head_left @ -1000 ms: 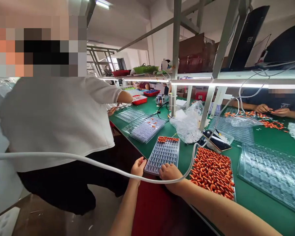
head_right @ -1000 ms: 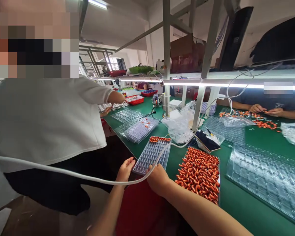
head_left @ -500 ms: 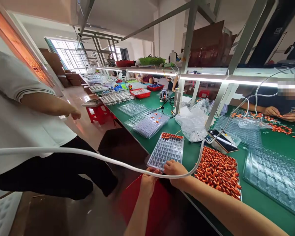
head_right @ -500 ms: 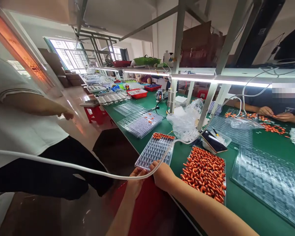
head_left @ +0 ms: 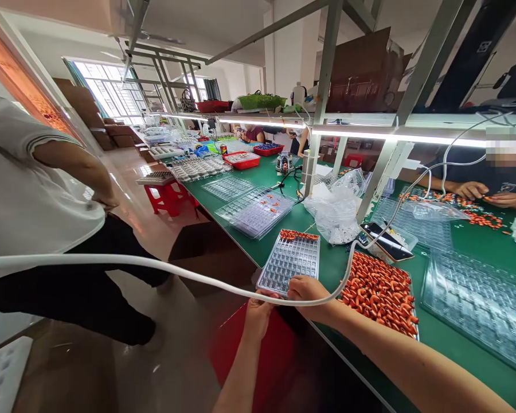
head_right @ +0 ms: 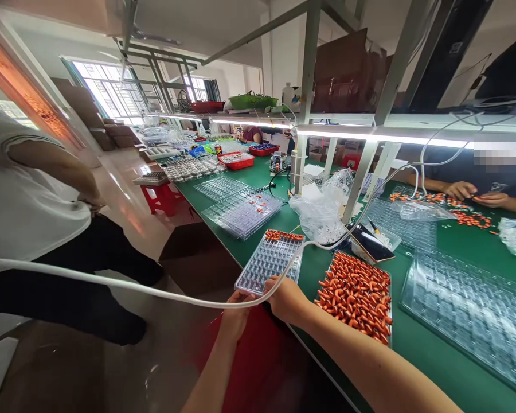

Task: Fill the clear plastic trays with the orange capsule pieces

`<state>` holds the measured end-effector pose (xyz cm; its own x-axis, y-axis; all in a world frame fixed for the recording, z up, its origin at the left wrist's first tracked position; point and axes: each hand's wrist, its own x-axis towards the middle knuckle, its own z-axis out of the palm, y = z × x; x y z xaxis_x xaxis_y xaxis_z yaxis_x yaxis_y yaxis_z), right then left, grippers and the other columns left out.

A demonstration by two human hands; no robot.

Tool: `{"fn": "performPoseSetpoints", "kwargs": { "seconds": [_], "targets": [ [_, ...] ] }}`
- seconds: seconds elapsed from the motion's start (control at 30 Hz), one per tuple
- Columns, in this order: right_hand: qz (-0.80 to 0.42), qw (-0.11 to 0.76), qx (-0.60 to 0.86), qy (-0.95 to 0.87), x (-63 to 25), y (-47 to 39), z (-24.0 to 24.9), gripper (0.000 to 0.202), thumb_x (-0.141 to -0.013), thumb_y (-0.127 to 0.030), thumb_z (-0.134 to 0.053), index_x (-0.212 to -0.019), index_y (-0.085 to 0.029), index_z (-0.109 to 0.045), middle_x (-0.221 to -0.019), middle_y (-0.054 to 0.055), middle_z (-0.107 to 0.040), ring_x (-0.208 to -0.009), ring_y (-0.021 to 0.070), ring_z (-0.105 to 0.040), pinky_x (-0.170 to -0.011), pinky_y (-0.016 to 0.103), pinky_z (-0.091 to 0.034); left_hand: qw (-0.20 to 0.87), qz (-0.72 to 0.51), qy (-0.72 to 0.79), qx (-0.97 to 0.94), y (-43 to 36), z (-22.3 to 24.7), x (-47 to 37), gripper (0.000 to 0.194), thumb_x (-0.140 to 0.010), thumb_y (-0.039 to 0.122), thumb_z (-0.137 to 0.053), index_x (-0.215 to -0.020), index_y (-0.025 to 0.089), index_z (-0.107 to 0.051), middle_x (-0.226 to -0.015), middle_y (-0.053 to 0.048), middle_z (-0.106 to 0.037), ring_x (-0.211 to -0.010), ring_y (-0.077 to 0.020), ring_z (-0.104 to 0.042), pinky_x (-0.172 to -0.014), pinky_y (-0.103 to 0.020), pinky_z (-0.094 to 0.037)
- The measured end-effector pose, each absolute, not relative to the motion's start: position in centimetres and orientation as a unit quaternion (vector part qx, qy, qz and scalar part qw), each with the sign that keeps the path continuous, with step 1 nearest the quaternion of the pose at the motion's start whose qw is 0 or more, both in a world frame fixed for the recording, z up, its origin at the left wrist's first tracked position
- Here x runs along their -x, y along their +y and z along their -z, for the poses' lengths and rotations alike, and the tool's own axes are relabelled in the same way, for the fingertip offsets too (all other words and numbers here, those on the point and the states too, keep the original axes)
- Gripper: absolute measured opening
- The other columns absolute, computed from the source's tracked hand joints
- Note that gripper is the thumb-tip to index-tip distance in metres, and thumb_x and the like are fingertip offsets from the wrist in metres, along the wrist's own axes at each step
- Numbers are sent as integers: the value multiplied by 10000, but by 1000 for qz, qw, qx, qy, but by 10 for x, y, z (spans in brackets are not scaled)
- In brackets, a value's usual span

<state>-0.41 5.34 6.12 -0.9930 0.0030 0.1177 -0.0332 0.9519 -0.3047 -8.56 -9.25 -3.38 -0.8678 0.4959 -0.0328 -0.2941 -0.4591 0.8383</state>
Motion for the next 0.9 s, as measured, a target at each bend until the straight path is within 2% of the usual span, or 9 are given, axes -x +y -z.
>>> {"fn": "performPoseSetpoints", "kwargs": {
  "seconds": [0.43, 0.6, 0.9],
  "targets": [
    [-136, 59, -15, -989, -2, 51, -57, 208, -990, -130, -479, -796, -160, -546, -835, 31, -588, -751, 152, -553, -647, 251, -364, 244, -820, 503, -127, -96, 37, 95, 355, -576, 329, -891, -681, 147, -605, -642, 8, -680, -606, -135, -638, -657, -291, -533],
    [-86, 39, -51, -994, -3, 51, -56, 120, -943, -105, -507, -863, -150, -583, -889, 67, -595, -807, 201, -548, -683, 288, -388, 256, -809, 511, -139, -98, 35, 96, 337, -585, 327, -881, -668, 141, -613, -624, 19, -660, -589, -126, -611, -628, -274, -507],
    [-21, 20, -105, -994, -4, 48, -79, 122, -896, -63, -513, -915, -142, -604, -944, 99, -588, -868, 242, -528, -675, 308, -424, 261, -801, 524, -126, -98, 36, 95, 297, -613, 274, -863, -676, 142, -605, -635, 27, -642, -581, -109, -591, -600, -252, -499]
  ]
}}
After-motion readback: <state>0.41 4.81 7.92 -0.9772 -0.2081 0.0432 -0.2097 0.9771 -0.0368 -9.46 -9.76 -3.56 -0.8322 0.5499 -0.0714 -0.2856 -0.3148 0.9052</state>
